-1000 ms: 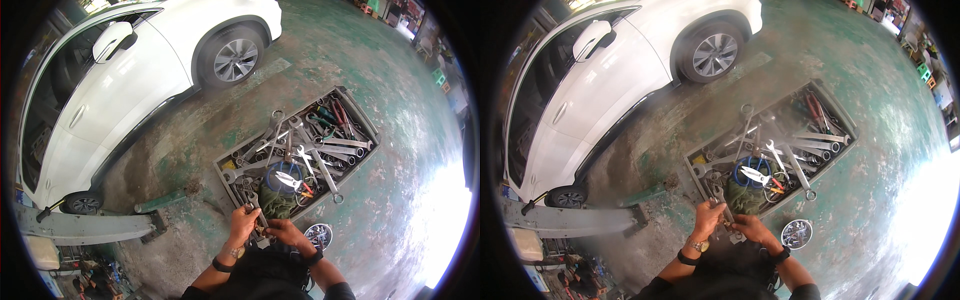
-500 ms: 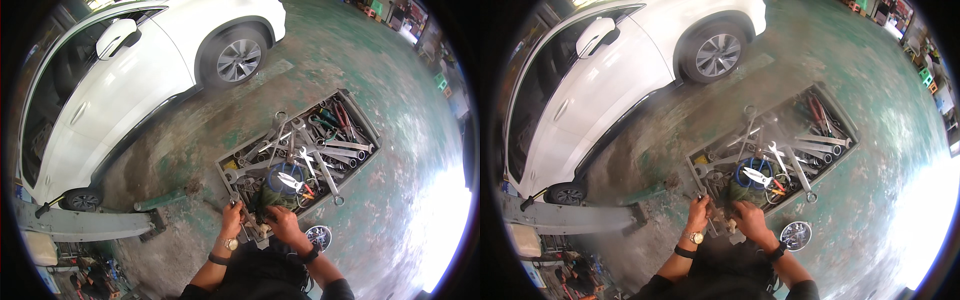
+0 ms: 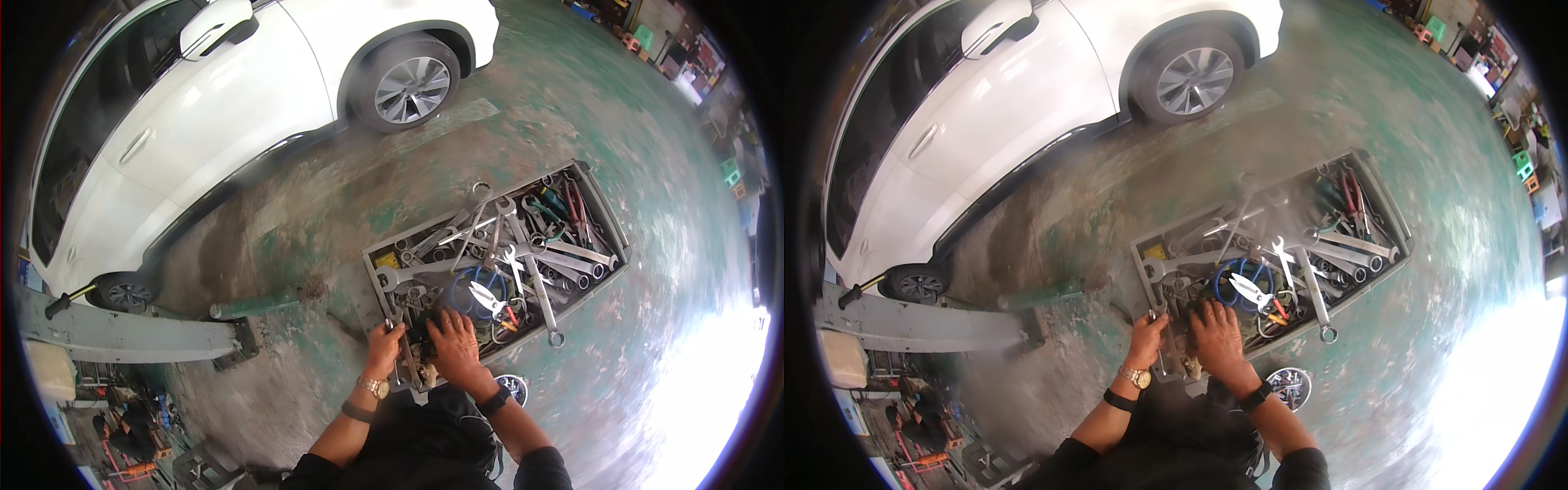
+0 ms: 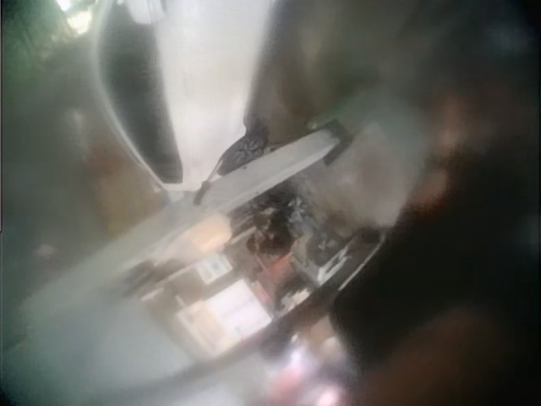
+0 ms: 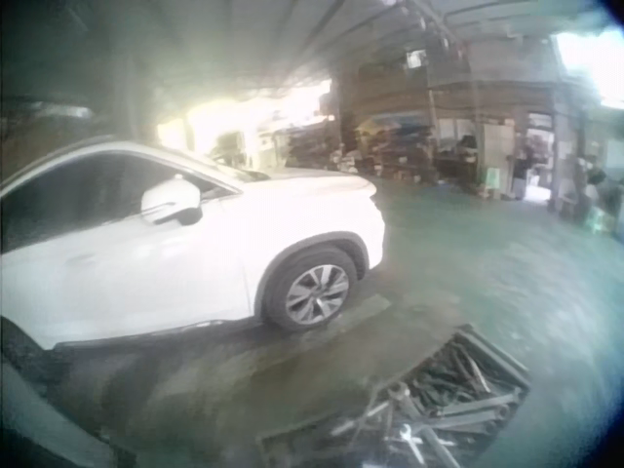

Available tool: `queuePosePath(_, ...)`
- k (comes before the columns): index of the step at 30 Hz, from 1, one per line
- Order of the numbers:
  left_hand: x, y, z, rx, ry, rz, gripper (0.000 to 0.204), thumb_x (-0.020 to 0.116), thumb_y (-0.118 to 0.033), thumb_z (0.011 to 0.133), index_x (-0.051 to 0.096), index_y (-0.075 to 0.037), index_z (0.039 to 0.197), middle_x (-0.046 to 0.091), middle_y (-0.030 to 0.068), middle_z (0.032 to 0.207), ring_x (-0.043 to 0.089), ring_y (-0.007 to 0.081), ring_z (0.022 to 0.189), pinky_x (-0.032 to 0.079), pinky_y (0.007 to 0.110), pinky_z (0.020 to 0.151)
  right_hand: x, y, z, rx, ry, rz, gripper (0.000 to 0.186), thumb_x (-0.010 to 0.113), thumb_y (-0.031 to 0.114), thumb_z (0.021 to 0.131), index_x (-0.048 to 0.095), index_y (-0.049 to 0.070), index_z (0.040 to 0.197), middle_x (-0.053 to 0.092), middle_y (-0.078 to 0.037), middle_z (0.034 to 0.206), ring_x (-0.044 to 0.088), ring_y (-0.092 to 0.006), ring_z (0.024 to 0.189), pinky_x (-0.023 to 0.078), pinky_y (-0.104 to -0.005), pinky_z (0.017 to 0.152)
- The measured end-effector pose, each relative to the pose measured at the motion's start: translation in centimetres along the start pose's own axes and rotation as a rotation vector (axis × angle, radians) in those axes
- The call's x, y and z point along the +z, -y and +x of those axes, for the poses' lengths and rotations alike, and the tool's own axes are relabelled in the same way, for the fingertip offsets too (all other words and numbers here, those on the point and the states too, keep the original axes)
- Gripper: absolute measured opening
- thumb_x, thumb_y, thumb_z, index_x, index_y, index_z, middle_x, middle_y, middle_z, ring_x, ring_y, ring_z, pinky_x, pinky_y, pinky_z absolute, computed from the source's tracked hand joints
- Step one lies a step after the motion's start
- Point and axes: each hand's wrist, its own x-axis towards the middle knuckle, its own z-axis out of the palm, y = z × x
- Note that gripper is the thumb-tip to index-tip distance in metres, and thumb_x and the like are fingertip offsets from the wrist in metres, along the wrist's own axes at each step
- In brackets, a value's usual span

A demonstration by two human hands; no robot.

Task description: The person selects wrenches from a tool cart and uses them to loosen and tighten bolts on a disassembled engine block. The person repeatedly returns to the tool cart to retrieve additional wrenches and continues working on the engine.

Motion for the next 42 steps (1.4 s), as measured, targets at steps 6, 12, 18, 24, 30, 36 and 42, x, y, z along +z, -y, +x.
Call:
queuePosePath(6, -0.5, -0.6, 0.1, -0.075, 0.037, -0.063, 0.015, 0.061, -0.018, 0.092, 0.060, -0.007, 0.082, 0.053, -0.0022, 0.062, 0.041, 0.0073, 0.042, 0.028, 0.023, 0.037, 0.0, -1.4, -0.1, -0.087, 0.039, -0.083, 0.057, 0.076, 0.017, 0.060, 0.060, 0.007, 0.114, 0.047, -0.019, 0.127, 0.041, -0.0355, 0.123, 0.030, -0.0473, 0.104)
queuePosePath(12, -0.4, -0.2, 0.2, -0.032, 0.018, -0.077, 0.017, 0.060, -0.017, 0.093, 0.059, -0.005, 0.081, 0.053, -0.0006, 0.062, 0.039, 0.0074, 0.039, 0.025, 0.023, 0.036, 0.1, -1.5, -0.6, -0.086, -0.054, -0.016, 0.039, 0.068, 0.006, 0.058, 0.063, 0.006, 0.096, 0.052, -0.016, 0.121, 0.044, -0.0354, 0.119, 0.032, -0.0476, 0.102)
queuePosePath(18, -0.8, -0.2, 0.3, -0.039, 0.075, -0.115, 0.018, 0.059, -0.017, 0.093, 0.061, -0.003, 0.083, 0.054, 0.0009, 0.061, 0.038, 0.0076, 0.038, 0.025, 0.024, 0.035, -1.7, -3.0, -0.8, 0.034, -0.269, 0.253, 0.033, 0.057, -0.006, 0.060, 0.063, 0.003, 0.091, 0.061, -0.016, 0.095, 0.058, -0.0330, 0.092, 0.046, -0.0399, 0.082)
queuePosePath(24, -0.7, -0.1, 0.7, -0.042, 0.082, -0.122, 0.017, 0.058, -0.016, 0.092, 0.059, -0.003, 0.082, 0.054, 0.0020, 0.060, 0.038, 0.0078, 0.038, 0.026, 0.025, 0.035, -4.9, -7.4, -0.9, 0.461, -0.436, 0.645, 0.032, 0.046, -0.011, 0.067, 0.063, -0.002, 0.092, 0.065, -0.012, 0.082, 0.061, -0.0169, 0.073, 0.049, -0.0284, 0.071)
queuePosePath(30, -0.9, 0.1, 0.9, -0.042, 0.106, -0.143, 0.017, 0.057, -0.016, 0.093, 0.061, -0.003, 0.083, 0.059, 0.0051, 0.061, 0.040, 0.0080, 0.038, 0.026, 0.024, 0.035, -9.1, -11.8, 0.4, 0.414, -0.679, 0.910, 0.031, 0.043, -0.014, 0.068, 0.060, -0.002, 0.091, 0.066, -0.009, 0.094, 0.061, -0.0148, 0.085, 0.048, -0.0268, 0.081)
queuePosePath(36, -1.1, -0.1, 0.9, -0.064, 0.141, -0.142, 0.015, 0.055, -0.012, 0.093, 0.060, 0.001, 0.087, 0.061, 0.0107, 0.064, 0.039, 0.0081, 0.036, 0.026, 0.024, 0.034, -14.8, -14.9, 2.3, 0.485, -0.838, 0.622, 0.026, 0.047, -0.005, 0.071, 0.060, -0.004, 0.093, 0.063, -0.010, 0.089, 0.058, -0.0175, 0.082, 0.048, -0.0299, 0.079)
queuePosePath(42, -0.9, -0.5, 0.8, -0.074, 0.132, -0.154, 0.013, 0.055, -0.010, 0.091, 0.060, 0.002, 0.088, 0.062, 0.0122, 0.065, 0.038, 0.0077, 0.036, 0.025, 0.023, 0.034, -12.7, -15.4, 3.0, 0.494, -0.681, 0.489, 0.037, 0.045, -0.011, 0.073, 0.061, -0.003, 0.105, 0.064, -0.011, 0.094, 0.061, -0.0200, 0.090, 0.048, -0.0304, 0.084)
